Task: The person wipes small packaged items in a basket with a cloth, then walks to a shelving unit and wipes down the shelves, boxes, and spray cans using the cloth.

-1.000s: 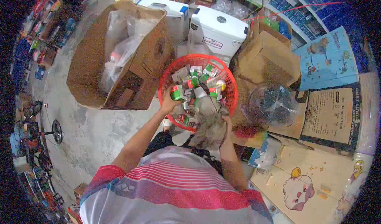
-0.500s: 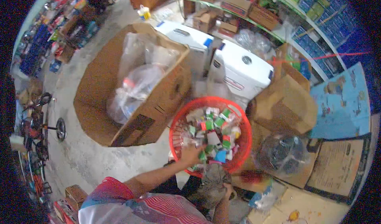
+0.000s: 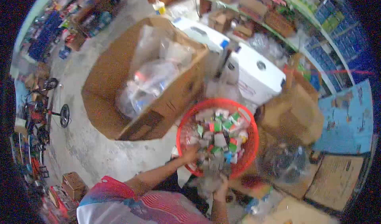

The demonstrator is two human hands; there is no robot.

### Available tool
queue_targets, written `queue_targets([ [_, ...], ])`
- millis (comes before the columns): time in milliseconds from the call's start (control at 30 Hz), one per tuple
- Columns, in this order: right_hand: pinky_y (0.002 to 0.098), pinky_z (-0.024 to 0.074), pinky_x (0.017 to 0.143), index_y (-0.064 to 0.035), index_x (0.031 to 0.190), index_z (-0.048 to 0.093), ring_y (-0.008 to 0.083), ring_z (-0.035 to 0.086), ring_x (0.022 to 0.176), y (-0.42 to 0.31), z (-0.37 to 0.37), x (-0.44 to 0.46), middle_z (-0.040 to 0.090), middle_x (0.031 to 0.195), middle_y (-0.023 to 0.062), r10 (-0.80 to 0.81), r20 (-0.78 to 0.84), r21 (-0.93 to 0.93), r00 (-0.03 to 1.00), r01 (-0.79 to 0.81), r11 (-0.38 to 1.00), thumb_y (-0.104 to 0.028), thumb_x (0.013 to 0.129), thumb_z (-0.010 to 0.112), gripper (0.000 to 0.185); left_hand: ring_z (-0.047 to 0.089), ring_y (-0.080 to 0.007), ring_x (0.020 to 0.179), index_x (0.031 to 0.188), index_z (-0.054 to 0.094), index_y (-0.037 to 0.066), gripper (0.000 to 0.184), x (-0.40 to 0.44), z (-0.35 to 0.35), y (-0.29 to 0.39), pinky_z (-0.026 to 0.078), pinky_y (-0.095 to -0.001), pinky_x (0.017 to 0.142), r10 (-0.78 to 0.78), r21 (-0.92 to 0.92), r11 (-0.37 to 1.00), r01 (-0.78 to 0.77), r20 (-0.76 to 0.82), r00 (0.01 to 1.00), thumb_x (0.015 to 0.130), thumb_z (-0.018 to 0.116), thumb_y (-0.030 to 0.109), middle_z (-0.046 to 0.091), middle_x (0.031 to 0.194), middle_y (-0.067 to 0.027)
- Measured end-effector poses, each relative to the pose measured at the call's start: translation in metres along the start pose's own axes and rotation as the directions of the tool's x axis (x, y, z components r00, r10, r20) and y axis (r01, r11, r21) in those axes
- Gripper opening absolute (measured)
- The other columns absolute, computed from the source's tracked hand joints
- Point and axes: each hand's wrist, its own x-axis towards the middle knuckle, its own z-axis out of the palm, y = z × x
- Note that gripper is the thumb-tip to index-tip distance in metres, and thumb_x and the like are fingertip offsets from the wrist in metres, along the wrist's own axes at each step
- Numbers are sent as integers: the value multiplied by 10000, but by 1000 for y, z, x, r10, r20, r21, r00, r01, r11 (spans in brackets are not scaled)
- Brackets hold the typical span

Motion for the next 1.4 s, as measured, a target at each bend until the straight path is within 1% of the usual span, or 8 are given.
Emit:
queue_targets([
  [167, 335, 373, 866, -19, 1126, 444, 222, 492, 975, -6, 54, 13, 522, 1045, 93, -257, 84, -295, 963, 270, 917, -203, 732, 571, 453, 417, -236, 1106, 1291, 279, 54, 683, -47, -68, 26, 332, -364, 914, 125, -954, 282, -98, -65, 990, 725, 624, 219, 430, 1210, -102],
  [367, 316, 344, 906, -34, 1294, 289, 219, 441, 1072, -14, 106, 42, 474, 1156, 118, 239, 539, -716, 808, 290, 635, -346, 767, 562, 670, 426, -234, 1089, 1301, 217, 36, 788, -75, -99, 27, 335, -353, 916, 230, -978, 207, 14, 62, 971, 644, 651, 73, 417, 1214, -109],
  [500, 273, 418, 773, -24, 1188, 397, 182, 526, 904, -42, 78, 182, 499, 1068, 106, -112, 609, -755, 785, 618, 220, -238, 763, 570, 506, 457, -228, 1055, 1291, 241, 43, 778, -90, -91, 1, 361, -337, 898, 95, -980, 20, 197, 198, 975, 624, 641, 41, 458, 1159, -114],
  [567, 278, 438, 717, -20, 1144, 413, 172, 547, 842, -72, 106, 188, 521, 1030, 113, -399, 133, -560, 907, 401, 725, -235, 702, 631, 537, 476, -229, 1029, 1291, 243, 49, 769, -98, -90, -4, 383, -331, 875, 20, -981, 65, 180, 182, 983, 630, 636, 51, 469, 1140, -118],
  [700, 393, 281, 963, -50, 1200, 419, 310, 380, 1138, -74, 79, 300, 435, 1204, 184, -655, 312, -949, 688, 251, -188, -568, 713, 483, 714, 454, -220, 1059, 1273, 273, 54, 719, -114, -69, -33, 365, -358, 897, 9, -982, 50, 182, 183, 983, 650, 630, 92, 458, 1152, -105],
  [900, 421, 385, 860, -57, 1091, 528, 351, 515, 975, -62, 121, 309, 548, 1007, 229, -786, -297, -942, 542, -302, 147, -719, 562, 515, 848, 418, -193, 1100, 1309, 188, 11, 813, -113, -74, -42, 321, -316, 929, -11, -985, 169, 43, 42, 999, 672, 680, 118, 412, 1218, -104],
  [1100, 370, 374, 887, 68, 1170, 377, 336, 428, 1088, -72, 109, 279, 442, 1155, 229, -651, -299, -928, 697, -56, 367, -432, 558, 719, 861, 479, -218, 1025, 1259, 263, 13, 680, -127, -79, -35, 378, -343, 886, -127, -999, -1, 39, 39, 991, 708, 630, 166, 465, 1148, -111],
  [1400, 286, 360, 887, -95, 1243, 363, 200, 437, 1044, -74, 131, 82, 438, 1130, 73, -289, 701, -357, 652, 671, 649, -73, 635, 579, 646, 588, -239, 841, 1053, 531, 41, 436, -116, -110, 34, 450, -364, 798, 18, -942, -167, 291, 292, 956, 794, 480, 388, 602, 957, -104],
])
